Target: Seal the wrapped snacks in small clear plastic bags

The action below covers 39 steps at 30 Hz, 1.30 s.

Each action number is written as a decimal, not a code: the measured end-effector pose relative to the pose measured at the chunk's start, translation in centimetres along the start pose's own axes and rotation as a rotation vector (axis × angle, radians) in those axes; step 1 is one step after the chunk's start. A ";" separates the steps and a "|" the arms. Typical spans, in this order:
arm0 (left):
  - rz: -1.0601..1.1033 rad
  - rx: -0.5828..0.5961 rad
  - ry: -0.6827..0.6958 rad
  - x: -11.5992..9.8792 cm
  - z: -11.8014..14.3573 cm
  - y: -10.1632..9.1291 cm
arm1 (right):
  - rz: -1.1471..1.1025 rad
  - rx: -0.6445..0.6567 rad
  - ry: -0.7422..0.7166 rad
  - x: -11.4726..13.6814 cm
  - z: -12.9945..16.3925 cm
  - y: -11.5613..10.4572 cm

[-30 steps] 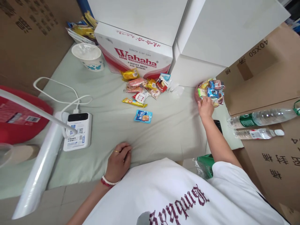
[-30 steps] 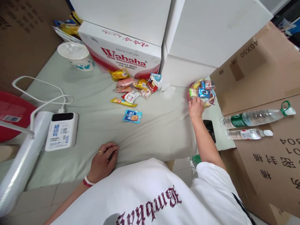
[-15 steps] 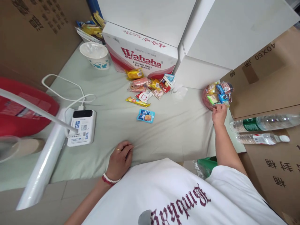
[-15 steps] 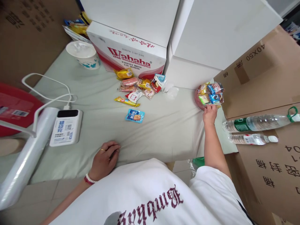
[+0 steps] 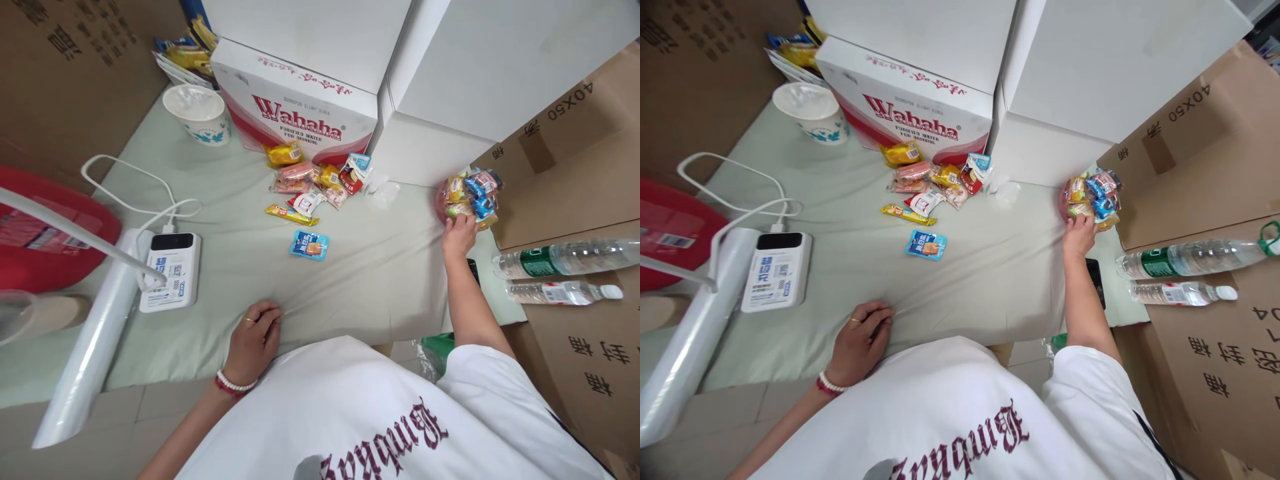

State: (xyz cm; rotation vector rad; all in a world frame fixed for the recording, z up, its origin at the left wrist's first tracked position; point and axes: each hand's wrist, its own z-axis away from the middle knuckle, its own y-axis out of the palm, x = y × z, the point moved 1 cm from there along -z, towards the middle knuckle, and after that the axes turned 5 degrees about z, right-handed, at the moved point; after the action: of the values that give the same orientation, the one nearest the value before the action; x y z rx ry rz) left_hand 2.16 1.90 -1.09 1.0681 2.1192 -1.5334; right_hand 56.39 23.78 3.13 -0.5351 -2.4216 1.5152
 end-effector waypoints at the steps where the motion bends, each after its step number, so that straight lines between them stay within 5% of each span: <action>1: -0.003 0.003 0.000 0.0 0.0 0.0 | -0.005 -0.009 0.028 -0.4 -0.5 0.3; 9: -0.045 0.013 -0.015 0.2 0.3 0.1 | -0.066 -0.014 0.162 -5.5 -5.7 2.4; 14: -0.059 0.019 -0.011 0.2 0.1 0.0 | -0.063 0.015 0.153 -5.7 -9.3 3.4; 20: 0.103 -0.030 -0.151 -0.9 0.1 -1.2 | -0.211 -0.108 0.192 -0.3 -9.1 2.9; 24: 0.134 -0.152 -0.206 -2.0 -1.8 -2.9 | -0.406 -0.032 -0.020 6.9 -4.7 1.8; 27: 0.090 -0.148 -0.231 -1.1 -7.0 -3.6 | -0.592 0.073 -0.291 11.3 -0.1 0.7; 30: 0.017 -0.213 -0.348 2.7 -15.5 -4.2 | -0.683 0.127 -0.412 13.0 4.0 -0.6; 35: -0.194 -0.331 -0.467 11.9 -29.9 -6.1 | -0.664 0.209 -0.479 10.3 9.2 -2.8; 39: -0.283 -0.137 -0.483 17.5 -35.5 -7.2 | -0.597 0.190 -0.335 6.4 12.4 -5.0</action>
State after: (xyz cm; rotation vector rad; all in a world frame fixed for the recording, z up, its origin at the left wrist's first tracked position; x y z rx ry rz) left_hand -8.89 39.92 6.02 0.3117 2.0423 -1.5429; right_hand 44.98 14.42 2.29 0.4792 -2.3093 1.6099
